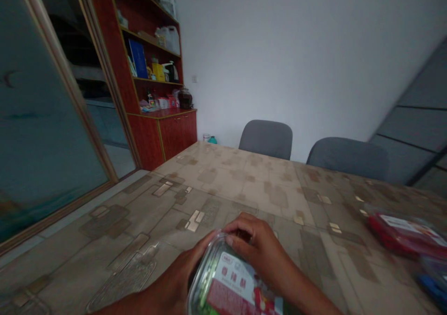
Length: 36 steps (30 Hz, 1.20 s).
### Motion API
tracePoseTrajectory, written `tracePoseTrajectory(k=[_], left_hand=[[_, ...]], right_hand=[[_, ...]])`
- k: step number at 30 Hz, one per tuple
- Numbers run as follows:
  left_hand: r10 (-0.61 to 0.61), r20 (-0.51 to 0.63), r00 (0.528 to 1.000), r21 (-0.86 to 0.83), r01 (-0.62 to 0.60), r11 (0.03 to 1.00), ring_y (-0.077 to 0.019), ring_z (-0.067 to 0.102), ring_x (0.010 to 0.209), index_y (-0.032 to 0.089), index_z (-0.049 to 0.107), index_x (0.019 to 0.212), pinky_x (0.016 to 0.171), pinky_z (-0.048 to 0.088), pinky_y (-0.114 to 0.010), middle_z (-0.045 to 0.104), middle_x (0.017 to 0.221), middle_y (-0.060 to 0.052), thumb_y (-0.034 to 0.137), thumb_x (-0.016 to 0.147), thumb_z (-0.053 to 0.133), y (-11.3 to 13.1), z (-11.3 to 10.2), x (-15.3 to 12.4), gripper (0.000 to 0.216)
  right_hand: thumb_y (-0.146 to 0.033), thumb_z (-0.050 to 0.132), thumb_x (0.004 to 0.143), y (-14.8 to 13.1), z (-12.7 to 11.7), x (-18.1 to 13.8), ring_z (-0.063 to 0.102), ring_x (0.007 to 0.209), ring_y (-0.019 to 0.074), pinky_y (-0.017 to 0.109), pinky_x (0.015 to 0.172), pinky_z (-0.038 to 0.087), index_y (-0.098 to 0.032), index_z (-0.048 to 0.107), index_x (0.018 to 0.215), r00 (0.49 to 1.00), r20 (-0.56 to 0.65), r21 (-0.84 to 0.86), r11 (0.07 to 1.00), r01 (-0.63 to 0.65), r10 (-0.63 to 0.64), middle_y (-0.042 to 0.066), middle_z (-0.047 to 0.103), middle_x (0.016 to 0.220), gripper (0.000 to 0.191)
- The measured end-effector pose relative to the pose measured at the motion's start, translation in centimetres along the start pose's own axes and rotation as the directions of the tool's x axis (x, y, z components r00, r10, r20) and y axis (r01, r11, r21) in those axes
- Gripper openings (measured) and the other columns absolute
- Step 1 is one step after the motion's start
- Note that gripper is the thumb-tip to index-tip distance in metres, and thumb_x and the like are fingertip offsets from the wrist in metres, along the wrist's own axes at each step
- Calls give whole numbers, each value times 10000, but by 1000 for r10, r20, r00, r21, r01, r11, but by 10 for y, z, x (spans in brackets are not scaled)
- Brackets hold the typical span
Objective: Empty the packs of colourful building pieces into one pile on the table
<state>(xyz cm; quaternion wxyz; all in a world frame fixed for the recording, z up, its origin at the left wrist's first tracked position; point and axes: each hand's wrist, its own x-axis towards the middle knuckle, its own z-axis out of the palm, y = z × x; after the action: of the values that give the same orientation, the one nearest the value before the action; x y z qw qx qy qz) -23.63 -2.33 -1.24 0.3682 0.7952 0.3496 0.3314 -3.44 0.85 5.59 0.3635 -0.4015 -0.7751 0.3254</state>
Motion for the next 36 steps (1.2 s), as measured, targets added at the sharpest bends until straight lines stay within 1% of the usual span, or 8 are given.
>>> tracePoseTrajectory(k=[6,10,16,21,25,28,31,36], left_hand=[[1,36,999,-1,-1,1000,-299,565,1156,306,153,1435,970,470,-351,528,1338,-97,369,584,837,6,-1,5,1094],[-43,35,998,-56,45,997,-291,573,1133,298,250,1417,958,475,-335,548,1319,-78,377,565,846,14,-3,12,1043],[-78,43,996,-138,84,987,-261,619,1024,285,319,1407,887,512,-323,589,1266,-63,379,576,832,25,-5,20,981],[-82,81,993,-191,96,977,-254,644,939,275,335,1394,813,540,-320,617,1210,-75,400,577,825,22,1,18,961],[-54,86,995,-209,71,975,-228,636,911,269,397,1324,789,542,-297,594,1230,-71,292,628,788,16,8,16,798],[-23,79,997,-204,38,978,-214,628,905,260,397,1301,794,534,-287,572,1246,-64,226,619,775,13,10,16,780],[-13,85,996,-217,31,976,-232,618,954,263,412,1281,831,520,-298,582,1220,-52,269,593,802,12,8,17,790],[-51,130,990,-172,73,982,-215,622,869,248,441,1279,748,520,-280,638,1073,-26,342,626,791,18,2,20,747]], right_hand=[[-97,679,818,1,5,-3,587,742,164,260,670,430,-205,736,781,991,-79,-130,986,100,-111,-5,625,708,127],[-125,648,850,1,3,-5,573,767,175,279,687,431,-204,707,809,980,-96,-179,972,155,-174,5,624,745,108],[-107,640,846,-2,-3,-5,574,760,168,279,696,427,-179,688,794,982,-99,-139,980,145,-160,4,625,733,102],[-108,655,825,-4,-3,-1,577,735,148,249,662,421,-172,676,803,999,34,-115,993,39,-36,-6,632,760,71],[-126,677,805,-2,3,4,545,724,143,237,641,391,-165,614,746,999,49,-174,985,0,9,-22,582,738,94],[-71,653,800,0,7,7,542,698,130,223,624,382,-171,604,754,998,67,-127,992,-2,10,-32,575,732,121],[-34,627,799,1,8,8,534,678,128,225,623,381,-168,581,719,997,71,-102,995,-1,8,-31,571,716,163],[-150,568,871,-9,1,3,523,690,141,243,636,381,-181,556,712,995,-25,-15,995,101,-101,-22,558,701,162]])
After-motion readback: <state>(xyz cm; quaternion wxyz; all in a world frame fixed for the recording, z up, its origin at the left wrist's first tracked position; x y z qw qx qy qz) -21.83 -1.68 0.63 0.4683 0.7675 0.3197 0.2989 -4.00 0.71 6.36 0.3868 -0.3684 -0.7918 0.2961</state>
